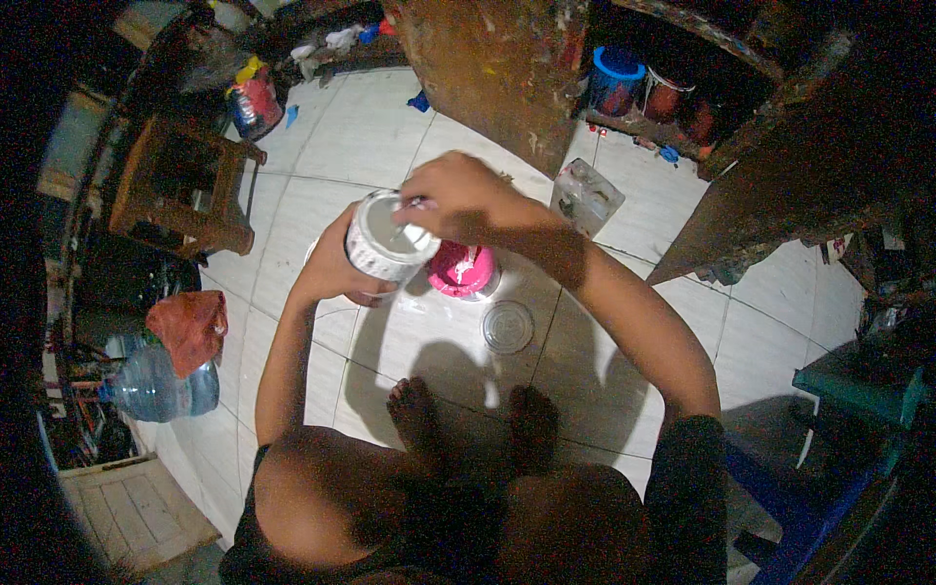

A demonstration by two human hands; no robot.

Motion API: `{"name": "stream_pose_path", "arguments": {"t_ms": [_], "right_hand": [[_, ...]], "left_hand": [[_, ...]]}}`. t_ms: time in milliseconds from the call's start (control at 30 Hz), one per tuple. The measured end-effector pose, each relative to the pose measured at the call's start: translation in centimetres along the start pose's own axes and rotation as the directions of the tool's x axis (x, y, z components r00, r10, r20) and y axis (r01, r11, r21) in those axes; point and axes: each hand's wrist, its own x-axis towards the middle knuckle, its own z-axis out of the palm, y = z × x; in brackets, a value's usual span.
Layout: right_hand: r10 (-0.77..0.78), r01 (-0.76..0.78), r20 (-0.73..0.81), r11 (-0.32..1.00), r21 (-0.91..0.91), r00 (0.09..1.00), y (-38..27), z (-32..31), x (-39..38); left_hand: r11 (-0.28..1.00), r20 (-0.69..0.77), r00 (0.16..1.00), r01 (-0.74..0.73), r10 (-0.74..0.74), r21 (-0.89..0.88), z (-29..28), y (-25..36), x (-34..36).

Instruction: The person mixes pink paint in a container by hand using a stick and pours white paint from another container into it.

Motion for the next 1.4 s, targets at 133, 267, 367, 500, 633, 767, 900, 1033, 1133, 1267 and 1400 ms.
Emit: {"name": "stream_pose_path", "arguments": {"t_ms": [133, 267, 367, 500, 633, 767, 900, 1033, 1133, 1267, 1400], "right_hand": [[0.017, -0.01, 0.091, 0.997, -0.081, 0.996, -0.4, 3.7, 3.9], [0.107, -0.107, 0.04, 0.994, 0.001, 0.993, -0.6, 4.4, 3.5], [0.307, -0.295, -0.103, 0.949, 0.111, 0.946, 0.9, 4.5, 0.5], [0.389, -0.4, -0.124, 0.913, -0.083, 0.913, 5.7, 6.2, -7.2], [0.563, -0.563, -0.04, 0.827, 0.015, 0.826, 4.8, 8.4, -7.0], [0.485, -0.487, -0.094, 0.873, 0.006, 0.869, 4.5, 10.4, -7.5], [0.596, -0.542, -0.308, 0.803, 0.247, 0.742, 4.1, 10.7, -7.3], [0.566, -0.559, -0.11, 0.824, 0.09, 0.817, 5.2, 10.7, -7.3], [0.505, -0.485, -0.012, 0.835, 0.26, 0.863, 4.0, 11.3, -7.1], [0.307, -0.305, -0.012, 0.949, 0.075, 0.952, 4.4, 12.5, -7.8], [0.28, -0.28, 0.131, 0.96, -0.021, 0.951, 4.7, 11.3, -7.7]], "left_hand": [[0.8, -0.015, 0.984, 0.133, -0.175, -0.585, 1.5, -5.3, -3.4], [0.621, -0.054, 0.957, 0.141, -0.285, -0.771, 4.6, -10.8, -7.5], [0.645, -0.177, 0.923, 0.094, -0.343, -0.759, 5.8, -11.7, -11.1], [0.715, -0.278, 0.873, 0.109, -0.401, -0.69, 7.2, -14.5, -15.8], [0.832, -0.413, 0.809, 0.157, -0.417, -0.532, 7.7, -15.4, -19.3], [0.877, -0.448, 0.794, 0.212, -0.412, -0.432, 8.7, -17.9, -20.3], [0.896, -0.454, 0.797, 0.232, -0.398, -0.379, 9.3, -18.5, -20.0], [0.895, -0.472, 0.791, 0.203, -0.389, -0.397, 9.7, -17.3, -19.3], [0.928, -0.532, 0.76, 0.292, -0.373, -0.233, 10.8, -17.5, -21.5], [0.761, -0.552, 0.523, 0.446, -0.649, -0.471, 18.1, -17.9, -25.2], [0.807, -0.356, 0.799, 0.251, -0.484, -0.534, 22.9, -14.9, -18.3]]}}
